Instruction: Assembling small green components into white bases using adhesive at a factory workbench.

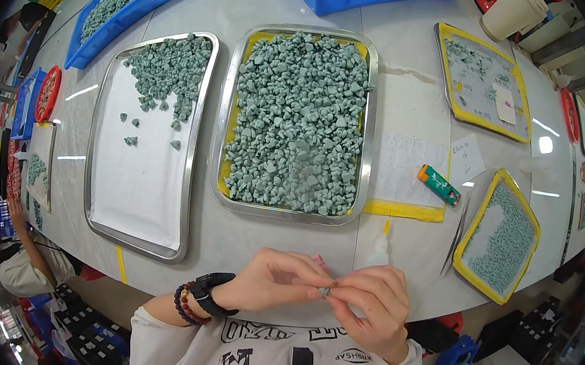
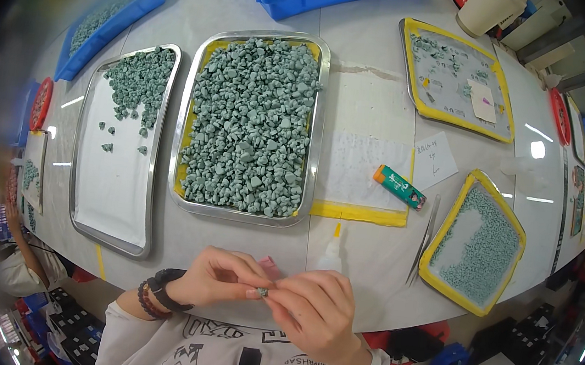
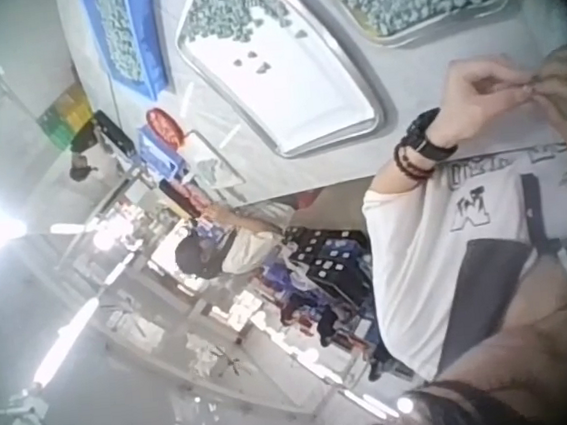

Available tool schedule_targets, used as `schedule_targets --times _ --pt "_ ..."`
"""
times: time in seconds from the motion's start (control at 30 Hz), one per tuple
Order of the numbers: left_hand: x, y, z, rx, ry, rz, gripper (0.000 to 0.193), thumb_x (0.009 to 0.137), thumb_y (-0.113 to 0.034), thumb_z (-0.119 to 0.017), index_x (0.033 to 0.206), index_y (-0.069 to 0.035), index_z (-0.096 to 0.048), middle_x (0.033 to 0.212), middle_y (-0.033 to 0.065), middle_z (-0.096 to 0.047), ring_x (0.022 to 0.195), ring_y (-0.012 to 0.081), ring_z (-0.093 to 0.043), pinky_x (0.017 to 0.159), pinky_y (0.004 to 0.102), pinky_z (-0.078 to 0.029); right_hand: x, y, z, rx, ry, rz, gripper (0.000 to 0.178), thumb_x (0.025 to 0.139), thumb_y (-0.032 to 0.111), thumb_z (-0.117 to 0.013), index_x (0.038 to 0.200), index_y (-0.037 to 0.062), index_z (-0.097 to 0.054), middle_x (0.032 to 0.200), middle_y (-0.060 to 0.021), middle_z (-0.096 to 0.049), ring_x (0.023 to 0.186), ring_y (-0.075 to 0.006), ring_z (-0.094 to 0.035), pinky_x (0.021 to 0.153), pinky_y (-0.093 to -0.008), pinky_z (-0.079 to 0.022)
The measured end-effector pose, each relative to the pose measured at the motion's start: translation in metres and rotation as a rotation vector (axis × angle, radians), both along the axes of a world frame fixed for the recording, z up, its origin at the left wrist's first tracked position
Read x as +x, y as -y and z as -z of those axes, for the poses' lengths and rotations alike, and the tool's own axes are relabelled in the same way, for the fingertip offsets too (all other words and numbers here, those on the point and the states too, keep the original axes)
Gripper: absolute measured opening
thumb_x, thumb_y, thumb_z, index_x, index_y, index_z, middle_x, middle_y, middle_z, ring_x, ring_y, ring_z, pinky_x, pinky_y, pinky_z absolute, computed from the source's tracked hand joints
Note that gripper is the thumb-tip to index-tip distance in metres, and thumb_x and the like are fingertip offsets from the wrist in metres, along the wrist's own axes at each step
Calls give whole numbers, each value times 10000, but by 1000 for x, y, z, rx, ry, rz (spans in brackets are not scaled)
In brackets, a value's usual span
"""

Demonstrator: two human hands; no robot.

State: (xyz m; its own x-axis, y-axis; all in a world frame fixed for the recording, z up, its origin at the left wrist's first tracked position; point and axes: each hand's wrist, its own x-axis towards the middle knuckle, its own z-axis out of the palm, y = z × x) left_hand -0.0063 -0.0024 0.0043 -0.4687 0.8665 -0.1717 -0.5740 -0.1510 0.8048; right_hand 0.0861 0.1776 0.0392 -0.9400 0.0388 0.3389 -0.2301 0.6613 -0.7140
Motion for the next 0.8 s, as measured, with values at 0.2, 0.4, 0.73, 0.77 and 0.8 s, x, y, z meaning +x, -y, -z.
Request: schedule_targets --times 0.2,0.4,0.73,0.77,0.8 --pt "4 -1 -3 -67 -136 -66 245 789 112 -615 994 -6 -681 997 99 -667 941 180 -612 868 308 -484 0 4 6 -21 -22 -3 237 585 20 -762 791 62 -653 853 -51 -652 784 -238 -614 697 -345 -458" --pt "-22 20 -32 -478 -968 -308 241 709 107 -628 924 4 -670 933 122 -660 824 196 -632 714 282 -503 8 -33 6 -121 132 -58 322 589 105 -795 870 43 -651 874 -76 -624 806 -264 -591 713 -355 -457" --pt "-79 42 -34 -959 -1532 -620 296 718 50 -648 1000 -39 -634 982 83 -604 823 235 -565 683 344 -478 1 -43 10 387 313 -36 595 540 278 -843 1042 73 -597 867 -84 -465 758 -263 -452 664 -370 -398" --pt "-80 36 -31 -968 -1537 -523 290 729 51 -633 1004 -39 -622 957 92 -595 824 254 -558 696 356 -474 2 -46 10 318 251 -34 601 547 273 -843 1049 70 -581 859 -85 -462 749 -260 -446 655 -366 -391" --pt "-82 31 -28 -975 -1540 -426 283 741 53 -617 1008 -39 -610 931 100 -585 824 273 -552 709 368 -471 3 -48 11 248 189 -33 607 554 267 -844 1055 67 -566 852 -86 -459 740 -257 -441 645 -362 -385"
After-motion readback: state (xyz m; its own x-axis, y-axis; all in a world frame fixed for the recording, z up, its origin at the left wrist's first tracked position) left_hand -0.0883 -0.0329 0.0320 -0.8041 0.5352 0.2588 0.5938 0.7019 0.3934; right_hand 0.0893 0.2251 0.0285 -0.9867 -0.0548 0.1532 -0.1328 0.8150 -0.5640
